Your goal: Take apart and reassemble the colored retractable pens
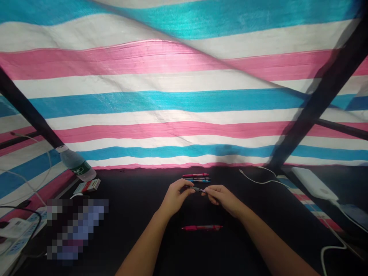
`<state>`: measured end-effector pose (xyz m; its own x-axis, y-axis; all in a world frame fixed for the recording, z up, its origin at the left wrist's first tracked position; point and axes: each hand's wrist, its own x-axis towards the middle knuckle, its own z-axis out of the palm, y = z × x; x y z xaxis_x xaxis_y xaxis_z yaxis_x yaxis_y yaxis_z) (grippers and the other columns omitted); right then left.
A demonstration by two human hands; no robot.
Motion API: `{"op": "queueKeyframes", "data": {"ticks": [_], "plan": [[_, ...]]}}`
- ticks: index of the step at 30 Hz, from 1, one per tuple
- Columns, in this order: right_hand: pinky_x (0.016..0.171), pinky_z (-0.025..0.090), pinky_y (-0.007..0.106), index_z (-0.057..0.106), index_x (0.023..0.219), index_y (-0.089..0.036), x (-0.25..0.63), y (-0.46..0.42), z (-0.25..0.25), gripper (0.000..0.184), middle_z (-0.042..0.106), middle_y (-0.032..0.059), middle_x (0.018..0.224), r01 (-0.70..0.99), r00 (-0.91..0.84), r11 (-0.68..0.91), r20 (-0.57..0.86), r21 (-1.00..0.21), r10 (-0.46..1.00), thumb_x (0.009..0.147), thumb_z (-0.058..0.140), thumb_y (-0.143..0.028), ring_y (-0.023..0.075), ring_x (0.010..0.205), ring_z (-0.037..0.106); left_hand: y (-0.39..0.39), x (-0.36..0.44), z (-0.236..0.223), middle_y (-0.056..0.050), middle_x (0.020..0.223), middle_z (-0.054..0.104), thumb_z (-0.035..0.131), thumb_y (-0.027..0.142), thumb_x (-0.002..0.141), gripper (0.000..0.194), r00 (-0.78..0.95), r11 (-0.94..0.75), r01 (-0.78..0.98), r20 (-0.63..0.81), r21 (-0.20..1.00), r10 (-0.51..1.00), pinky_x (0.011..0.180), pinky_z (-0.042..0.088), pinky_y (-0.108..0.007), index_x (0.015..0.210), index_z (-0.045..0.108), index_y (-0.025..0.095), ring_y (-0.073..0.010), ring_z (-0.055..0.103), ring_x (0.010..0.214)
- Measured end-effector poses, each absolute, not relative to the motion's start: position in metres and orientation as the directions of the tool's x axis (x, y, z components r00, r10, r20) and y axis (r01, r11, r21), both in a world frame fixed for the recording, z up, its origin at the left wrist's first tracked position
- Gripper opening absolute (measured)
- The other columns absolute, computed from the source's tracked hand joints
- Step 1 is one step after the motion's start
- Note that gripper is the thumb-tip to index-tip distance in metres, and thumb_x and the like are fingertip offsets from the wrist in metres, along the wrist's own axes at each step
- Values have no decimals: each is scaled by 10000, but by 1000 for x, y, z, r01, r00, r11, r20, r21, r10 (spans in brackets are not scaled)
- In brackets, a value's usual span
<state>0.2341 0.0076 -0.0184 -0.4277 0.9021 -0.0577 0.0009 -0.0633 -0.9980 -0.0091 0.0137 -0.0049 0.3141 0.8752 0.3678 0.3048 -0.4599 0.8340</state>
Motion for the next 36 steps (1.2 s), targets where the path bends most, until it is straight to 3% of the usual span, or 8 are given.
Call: {"op": "queueKeyframes", "data": {"ticks": [6, 18, 20, 22, 24, 30, 34, 36], "plan": [[496, 106, 274, 759, 866, -99, 237, 9, -23, 437, 298, -108, 497, -205, -483, -237, -112, -950, 868, 905, 731, -533, 65, 470, 168, 11, -11, -1, -43, 904, 763, 673, 282, 952, 151, 340, -505, 302, 404, 809, 850, 787, 524, -289, 1039, 784, 228, -194, 695, 818], [534, 163, 285, 743, 877, -142, 228, 4, -22, 497, 377, -61, 569, -16, -345, 78, 79, -997, 935, 936, 637, -624, 103, 533, 281, 12, -7, -2, -17, 582, 638, 554, 481, 994, 469, 236, -278, 201, 229, 939, 944, 591, 449, -254, 688, 723, 169, -152, 590, 566], [521, 169, 283, 722, 891, -152, 224, 4, -24, 478, 370, -74, 531, -97, -354, 25, 57, -995, 934, 957, 609, -611, 104, 504, 267, 11, -1, -2, -42, 674, 690, 538, 529, 992, 467, 216, -217, 22, 207, 976, 954, 623, 471, -273, 800, 759, 165, -172, 624, 637], [508, 163, 279, 705, 889, -157, 221, 3, -26, 465, 359, -86, 505, -168, -378, -43, 24, -985, 925, 960, 607, -606, 102, 480, 246, 9, 5, -2, -86, 954, 767, 693, 498, 906, 374, 254, -158, -154, 194, 975, 948, 707, 517, -304, 1095, 762, 182, -219, 684, 829], [502, 159, 276, 697, 881, -157, 219, 1, -26, 463, 358, -89, 494, -202, -413, -95, -3, -975, 911, 954, 617, -607, 101, 471, 233, 7, 10, -2, -111, 1087, 773, 798, 425, 830, 448, 273, -120, -225, 180, 967, 945, 783, 534, -336, 1206, 736, 188, -239, 690, 914], [513, 227, 264, 713, 935, -151, 217, -3, -23, 451, 532, -37, 572, -101, -479, -61, -5, -993, 878, 978, 603, -586, 102, 494, 369, 2, 17, -2, -105, 972, 798, 836, 351, 791, 228, 139, -94, -251, 131, 963, 982, 755, 539, -331, 864, 758, 149, -202, 701, 787], [513, 282, 252, 691, 948, -162, 215, -4, -25, 448, 600, -19, 633, -101, -486, -73, -14, -992, 874, 986, 588, -596, 107, 511, 462, 0, 18, -1, -137, 1112, 786, 855, 336, 776, 424, 191, -30, -393, 114, 919, 975, 900, 549, -398, 1144, 724, 171, -277, 733, 1025], [516, 308, 250, 677, 946, -164, 213, -4, -26, 452, 622, -13, 642, -99, -496, -77, -18, -992, 868, 986, 584, -604, 109, 509, 490, 1, 19, -2, -133, 1060, 794, 859, 324, 772, 416, 199, -21, -394, 108, 919, 974, 888, 554, -390, 1133, 733, 159, -271, 741, 989]]}}
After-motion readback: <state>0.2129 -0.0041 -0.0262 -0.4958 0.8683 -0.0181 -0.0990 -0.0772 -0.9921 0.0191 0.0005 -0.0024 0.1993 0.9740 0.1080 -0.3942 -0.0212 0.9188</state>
